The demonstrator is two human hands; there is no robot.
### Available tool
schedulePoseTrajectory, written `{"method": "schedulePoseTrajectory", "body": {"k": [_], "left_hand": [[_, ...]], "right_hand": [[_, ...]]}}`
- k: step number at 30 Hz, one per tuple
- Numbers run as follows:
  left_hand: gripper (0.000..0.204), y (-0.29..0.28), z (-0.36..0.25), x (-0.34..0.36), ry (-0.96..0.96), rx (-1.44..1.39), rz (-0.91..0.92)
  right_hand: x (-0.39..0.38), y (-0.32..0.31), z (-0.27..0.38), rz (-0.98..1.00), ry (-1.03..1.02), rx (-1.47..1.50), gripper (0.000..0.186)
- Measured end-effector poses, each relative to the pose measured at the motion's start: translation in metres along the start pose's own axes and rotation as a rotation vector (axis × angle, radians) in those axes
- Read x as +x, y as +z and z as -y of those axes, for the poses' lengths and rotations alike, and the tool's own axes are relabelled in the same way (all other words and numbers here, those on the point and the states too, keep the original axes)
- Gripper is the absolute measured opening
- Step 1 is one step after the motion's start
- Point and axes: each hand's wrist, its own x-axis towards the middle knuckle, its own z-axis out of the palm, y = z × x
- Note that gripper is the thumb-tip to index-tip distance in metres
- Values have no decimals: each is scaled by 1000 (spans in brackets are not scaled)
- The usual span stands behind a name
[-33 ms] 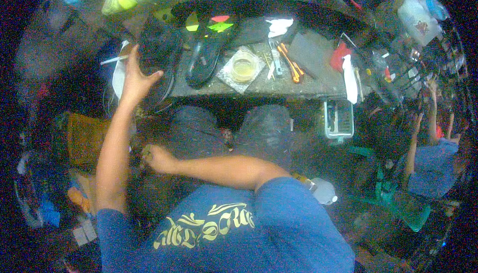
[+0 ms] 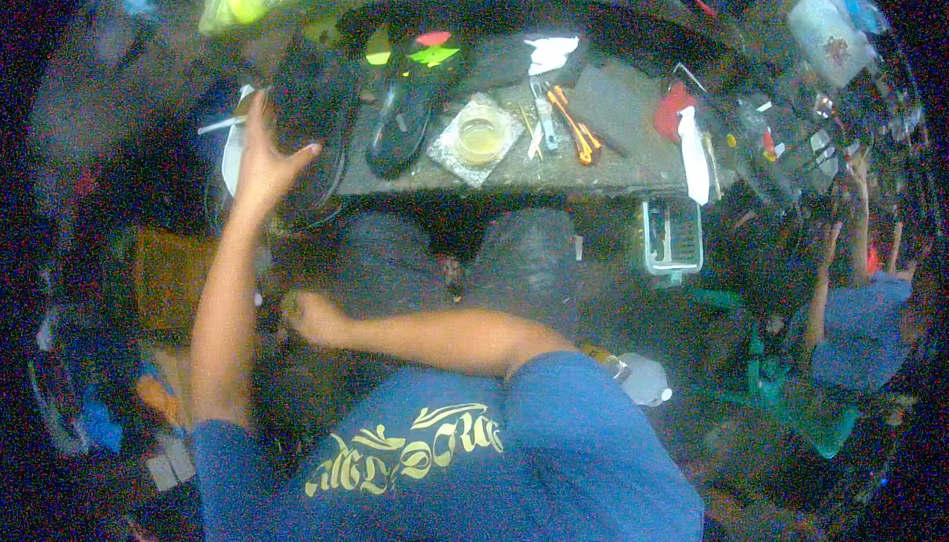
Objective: The person uses a knife to trim the sole of a black sneaker, then applies glue to the sole with a brush. They handle both shoes, inspecting and repositioning them on the workbench.
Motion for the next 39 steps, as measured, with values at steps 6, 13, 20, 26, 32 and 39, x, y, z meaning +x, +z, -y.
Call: {"method": "schedulePoseTrajectory", "body": {"k": [6,13,20,26,32,39], "left_hand": [[21,-29,-64,14,99,-203,27],[26,5,-117,35,137,-327,92],[21,45,-151,34,-40,-477,222],[15,71,-167,0,7,-518,308],[24,89,-180,-21,-34,-516,337],[32,60,-200,-40,34,-422,385]], "right_hand": [[7,6,-23,126,-13,-3,22],[8,-10,-37,178,20,122,21],[9,-24,-43,266,57,414,20],[21,-15,-42,199,-81,697,30],[8,-12,-46,80,-428,779,38],[37,16,-86,281,-169,710,36]]}}
